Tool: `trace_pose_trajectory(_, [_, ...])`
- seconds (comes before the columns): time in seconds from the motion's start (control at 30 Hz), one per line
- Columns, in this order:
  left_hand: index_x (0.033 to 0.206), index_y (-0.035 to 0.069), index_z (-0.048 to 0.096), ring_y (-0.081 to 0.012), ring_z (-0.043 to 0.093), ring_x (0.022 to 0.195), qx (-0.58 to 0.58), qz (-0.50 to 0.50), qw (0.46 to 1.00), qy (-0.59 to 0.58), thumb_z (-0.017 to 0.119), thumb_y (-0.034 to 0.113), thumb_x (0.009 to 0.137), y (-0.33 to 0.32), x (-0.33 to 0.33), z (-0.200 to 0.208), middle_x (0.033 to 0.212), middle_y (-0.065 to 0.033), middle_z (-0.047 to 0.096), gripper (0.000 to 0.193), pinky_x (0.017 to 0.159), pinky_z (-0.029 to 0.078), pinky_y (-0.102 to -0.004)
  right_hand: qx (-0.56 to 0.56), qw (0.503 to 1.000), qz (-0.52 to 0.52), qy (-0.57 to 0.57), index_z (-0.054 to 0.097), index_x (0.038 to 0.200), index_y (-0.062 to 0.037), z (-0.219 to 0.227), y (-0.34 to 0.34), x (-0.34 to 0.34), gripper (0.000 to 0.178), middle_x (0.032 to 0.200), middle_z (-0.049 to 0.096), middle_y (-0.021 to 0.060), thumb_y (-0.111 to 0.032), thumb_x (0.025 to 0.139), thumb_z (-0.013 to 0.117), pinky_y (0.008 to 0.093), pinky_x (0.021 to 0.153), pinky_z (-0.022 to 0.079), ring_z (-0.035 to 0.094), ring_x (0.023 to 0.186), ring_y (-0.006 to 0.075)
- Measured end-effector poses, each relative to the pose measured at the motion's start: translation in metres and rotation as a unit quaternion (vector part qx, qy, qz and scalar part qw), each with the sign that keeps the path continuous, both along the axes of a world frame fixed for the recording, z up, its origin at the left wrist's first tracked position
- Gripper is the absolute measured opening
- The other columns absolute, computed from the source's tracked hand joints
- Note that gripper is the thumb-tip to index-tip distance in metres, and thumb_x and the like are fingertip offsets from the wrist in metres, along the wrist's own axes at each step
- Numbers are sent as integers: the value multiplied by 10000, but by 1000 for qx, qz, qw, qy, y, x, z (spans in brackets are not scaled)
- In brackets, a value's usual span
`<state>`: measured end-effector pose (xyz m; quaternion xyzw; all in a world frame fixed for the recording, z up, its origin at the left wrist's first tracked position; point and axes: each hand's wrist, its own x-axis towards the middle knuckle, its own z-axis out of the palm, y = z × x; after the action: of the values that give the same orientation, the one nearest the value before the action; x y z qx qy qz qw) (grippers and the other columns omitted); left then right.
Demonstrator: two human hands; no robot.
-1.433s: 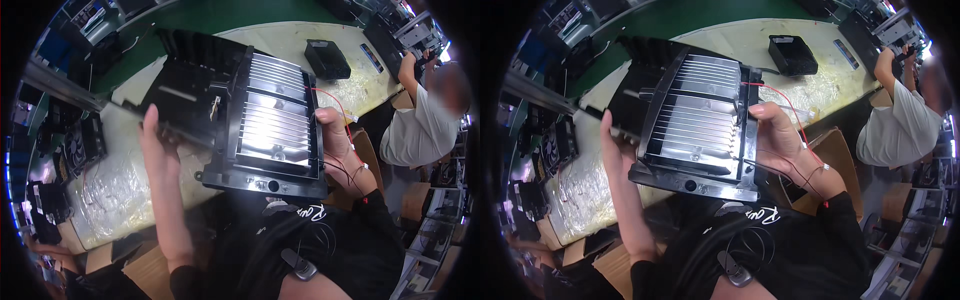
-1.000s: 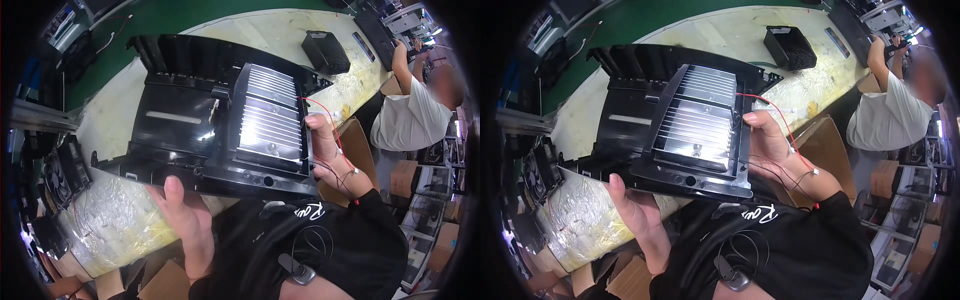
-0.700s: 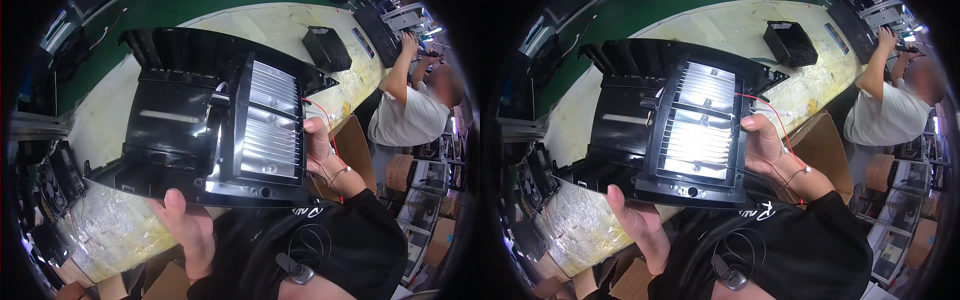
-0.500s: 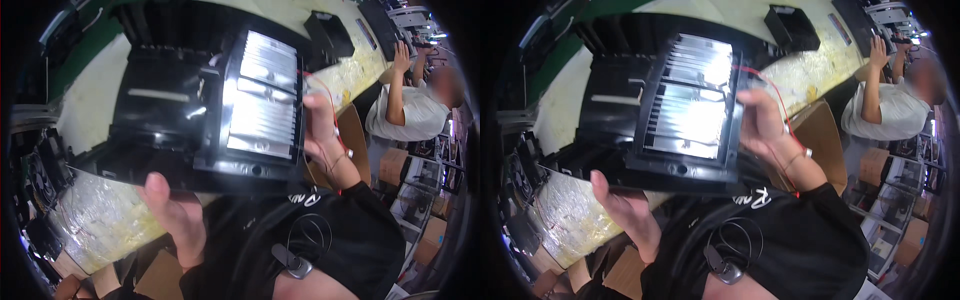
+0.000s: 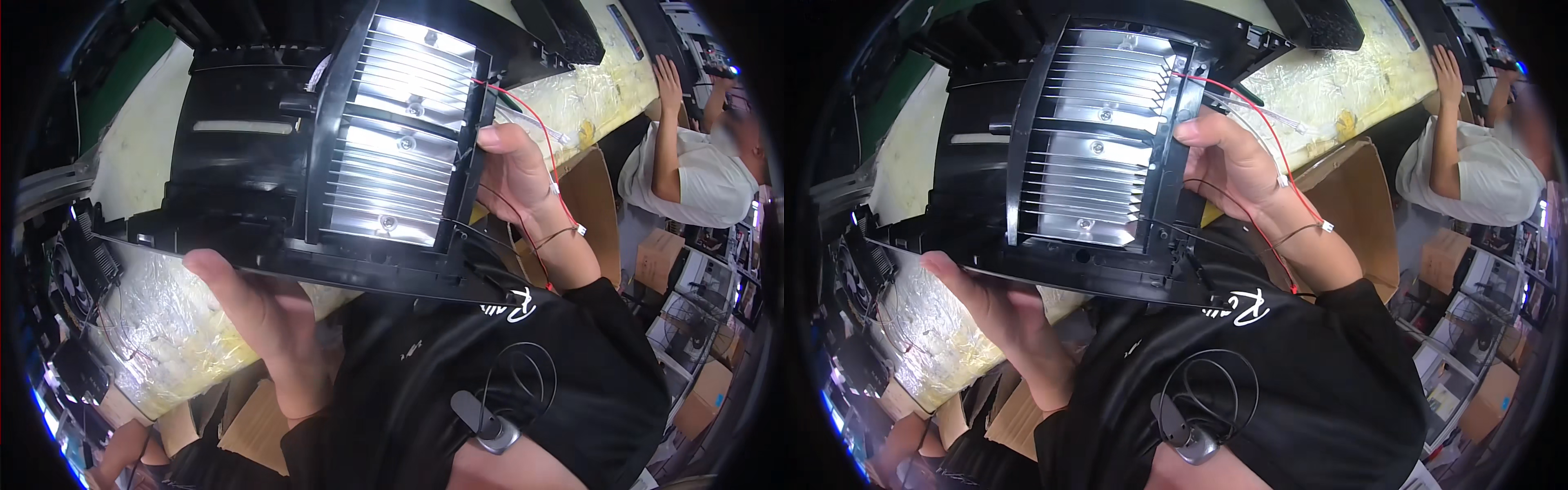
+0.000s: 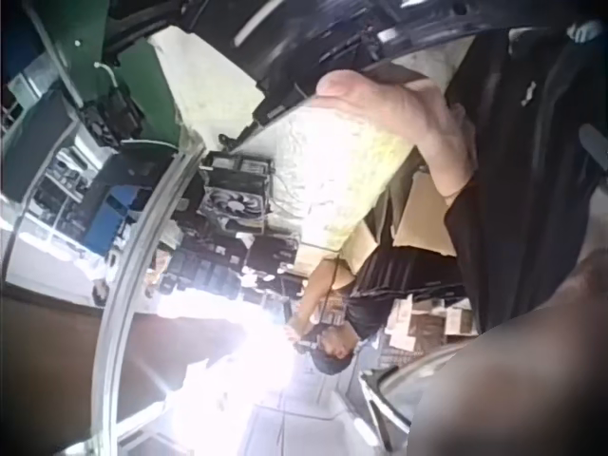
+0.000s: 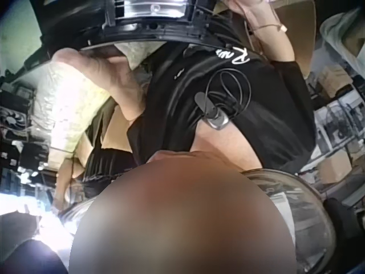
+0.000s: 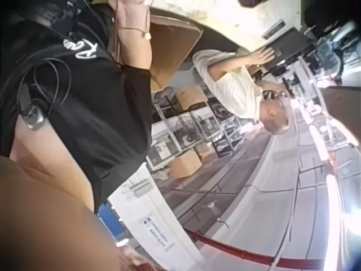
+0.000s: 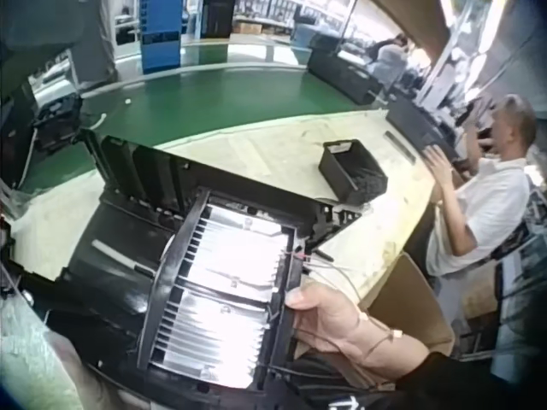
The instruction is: The recorder is assembling cooling fans and components into black electronic housings on a factory assembly line.
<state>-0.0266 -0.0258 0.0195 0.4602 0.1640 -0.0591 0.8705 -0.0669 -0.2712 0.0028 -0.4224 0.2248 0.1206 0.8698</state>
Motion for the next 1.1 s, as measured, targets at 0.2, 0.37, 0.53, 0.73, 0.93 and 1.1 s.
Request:
trace_pose_trajectory(0.2, [1411,42,374,-193,457,1227,79,84,991,68,367,528,993,-6,5,5,1357,-71,484,641,1064,327,-316,-67,994,64,-61,483,1321,-11,3,-25,-32,538,1122,638,88,-272,885,658,303,846,491,639,963,185])
trace_pose_trajectory(0.37, [1485,57,222,-211,334,1340,129,35,991,-32,267,407,1042,1,-42,1,1479,-147,320,566,1142,214,-339,-510,833,214,10,699,993,22,92,-132,-44,215,811,709,97,-155,883,646,260,665,524,683,723,140])
trace_pose_trajectory(0.53, [1517,98,109,-251,229,1404,62,-102,993,-26,260,455,1035,-32,-53,-29,1546,-109,196,618,1161,157,-381,-342,887,173,-256,629,1170,-7,31,-119,97,420,1081,677,80,-361,996,484,268,884,493,631,981,142])
trace_pose_trajectory(0.73, [1473,48,263,-232,360,1328,66,-31,994,-84,254,611,979,-21,-27,-38,1486,-93,342,750,1129,245,-349,-180,959,210,-52,599,1225,-16,30,-38,110,507,1160,638,66,-443,968,508,288,881,491,611,998,133])
trace_pose_trajectory(0.93, [1531,209,102,-239,210,1426,115,-104,964,-214,339,620,953,-57,128,62,1547,-89,198,747,1117,295,-393,-33,988,56,-141,622,1089,-82,45,-62,195,401,952,676,41,-448,941,549,310,773,551,658,823,158])
trace_pose_trajectory(1.1, [1138,9,592,-188,600,933,-21,-99,975,-197,578,454,930,-85,311,39,1079,-84,626,491,826,484,-337,50,971,84,-219,627,1117,-71,33,-86,328,569,1043,676,109,-574,851,613,417,900,506,651,922,252])
